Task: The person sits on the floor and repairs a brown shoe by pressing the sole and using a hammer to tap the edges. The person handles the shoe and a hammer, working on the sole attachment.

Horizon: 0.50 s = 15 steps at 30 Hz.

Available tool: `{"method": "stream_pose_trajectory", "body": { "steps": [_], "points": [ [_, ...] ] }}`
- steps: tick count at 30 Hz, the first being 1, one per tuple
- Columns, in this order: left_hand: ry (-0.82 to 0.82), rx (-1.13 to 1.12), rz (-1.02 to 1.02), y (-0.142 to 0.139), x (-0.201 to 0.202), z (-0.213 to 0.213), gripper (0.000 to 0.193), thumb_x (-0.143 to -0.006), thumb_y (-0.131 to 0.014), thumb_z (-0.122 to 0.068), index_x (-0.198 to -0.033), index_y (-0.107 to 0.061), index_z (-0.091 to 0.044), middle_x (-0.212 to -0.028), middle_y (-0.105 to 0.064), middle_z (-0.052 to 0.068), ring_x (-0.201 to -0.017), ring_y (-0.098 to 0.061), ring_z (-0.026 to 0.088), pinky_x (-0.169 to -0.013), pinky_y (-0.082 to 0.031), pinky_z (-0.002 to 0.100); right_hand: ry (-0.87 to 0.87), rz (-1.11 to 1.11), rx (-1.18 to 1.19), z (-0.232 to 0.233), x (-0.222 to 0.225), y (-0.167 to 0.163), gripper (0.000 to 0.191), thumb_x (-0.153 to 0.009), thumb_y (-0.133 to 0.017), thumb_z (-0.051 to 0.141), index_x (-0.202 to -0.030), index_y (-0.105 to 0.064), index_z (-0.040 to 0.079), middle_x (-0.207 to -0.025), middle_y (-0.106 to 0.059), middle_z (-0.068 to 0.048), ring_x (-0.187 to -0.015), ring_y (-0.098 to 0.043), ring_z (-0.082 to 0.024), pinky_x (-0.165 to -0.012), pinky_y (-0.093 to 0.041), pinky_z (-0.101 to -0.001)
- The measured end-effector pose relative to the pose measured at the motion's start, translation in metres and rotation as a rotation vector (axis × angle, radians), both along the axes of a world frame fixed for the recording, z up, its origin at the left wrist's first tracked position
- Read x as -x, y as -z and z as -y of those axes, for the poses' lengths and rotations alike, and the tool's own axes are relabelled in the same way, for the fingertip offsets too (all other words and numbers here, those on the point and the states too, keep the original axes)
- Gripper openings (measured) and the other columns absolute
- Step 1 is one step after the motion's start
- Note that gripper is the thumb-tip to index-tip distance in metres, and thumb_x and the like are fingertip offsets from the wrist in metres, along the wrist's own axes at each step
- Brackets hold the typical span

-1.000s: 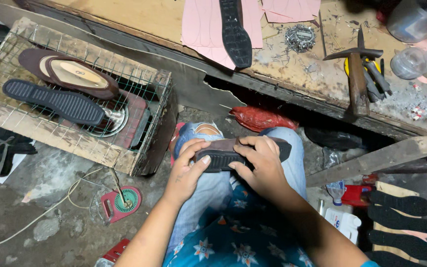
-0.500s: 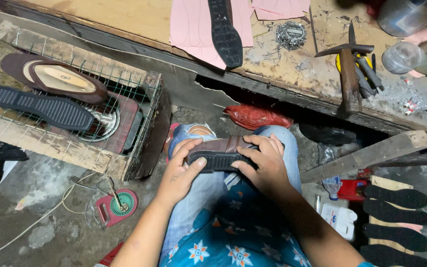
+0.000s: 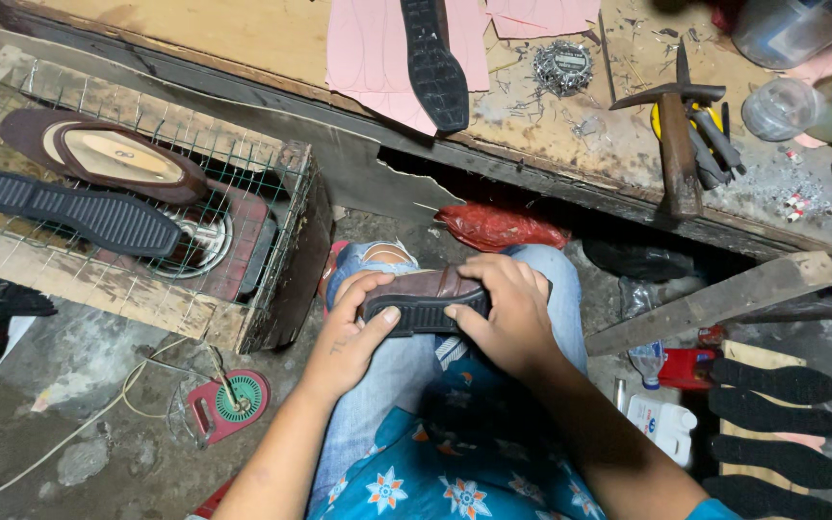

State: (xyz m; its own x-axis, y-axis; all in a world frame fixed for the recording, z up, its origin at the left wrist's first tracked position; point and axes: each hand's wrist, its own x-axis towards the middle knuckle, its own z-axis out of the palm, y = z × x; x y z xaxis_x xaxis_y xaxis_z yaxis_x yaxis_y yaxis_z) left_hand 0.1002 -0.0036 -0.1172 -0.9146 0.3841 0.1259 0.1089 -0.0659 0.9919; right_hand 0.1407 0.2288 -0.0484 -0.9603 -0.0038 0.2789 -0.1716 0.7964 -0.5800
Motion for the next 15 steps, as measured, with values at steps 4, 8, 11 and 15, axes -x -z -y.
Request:
{"method": "stream_pose_trajectory", "body": {
  "steps": [4,8,11,15],
  "points": [
    [-0.051,0.046,-0.040,-0.006,-0.005,-0.005,0.047,-0.089,-0.073,-0.015,-0.132,-0.057,-0.004,-0.138,-0.052,0.012,-0.133,-0.050,0.025,-0.113,-0.038,0.036,-0.185,-0.060,-0.079,0.012,0.005,-0.005,0.040,-0.075,-0.080,0.031,-0.108,-0.073,0.008,-0.125,-0.067,-0.012,-0.121,-0.058,-0.032,-0.106,-0.033,-0.0497],
    [-0.168,0.141,-0.130,-0.011,-0.012,-0.013,0.049,-0.083,-0.080,-0.015,-0.126,-0.060,-0.004,-0.136,-0.054,0.015,-0.129,-0.055,0.027,-0.110,-0.043,0.036,-0.149,-0.004,-0.087,0.020,0.012,-0.004,0.032,-0.076,-0.081,0.033,-0.099,-0.075,0.011,-0.112,-0.073,-0.006,-0.116,-0.061,-0.028,-0.109,-0.032,-0.0509],
    [-0.226,0.138,-0.132,-0.012,-0.015,-0.018,0.044,-0.081,-0.081,-0.013,-0.120,-0.062,-0.003,-0.133,-0.058,0.016,-0.127,-0.058,0.027,-0.108,-0.044,0.036,-0.131,0.062,-0.056,0.020,0.016,-0.004,0.031,-0.073,-0.082,0.033,-0.095,-0.075,0.012,-0.104,-0.074,-0.004,-0.110,-0.062,-0.027,-0.107,-0.035,-0.0486],
    [-0.261,0.094,-0.160,-0.009,-0.012,-0.022,0.039,-0.082,-0.078,-0.009,-0.117,-0.063,-0.003,-0.127,-0.060,0.015,-0.123,-0.060,0.025,-0.108,-0.045,0.035,-0.101,0.218,-0.108,0.019,0.026,-0.010,0.031,-0.071,-0.082,0.035,-0.094,-0.076,0.015,-0.095,-0.073,-0.004,-0.103,-0.063,-0.026,-0.108,-0.039,-0.0445]
  ]
}}
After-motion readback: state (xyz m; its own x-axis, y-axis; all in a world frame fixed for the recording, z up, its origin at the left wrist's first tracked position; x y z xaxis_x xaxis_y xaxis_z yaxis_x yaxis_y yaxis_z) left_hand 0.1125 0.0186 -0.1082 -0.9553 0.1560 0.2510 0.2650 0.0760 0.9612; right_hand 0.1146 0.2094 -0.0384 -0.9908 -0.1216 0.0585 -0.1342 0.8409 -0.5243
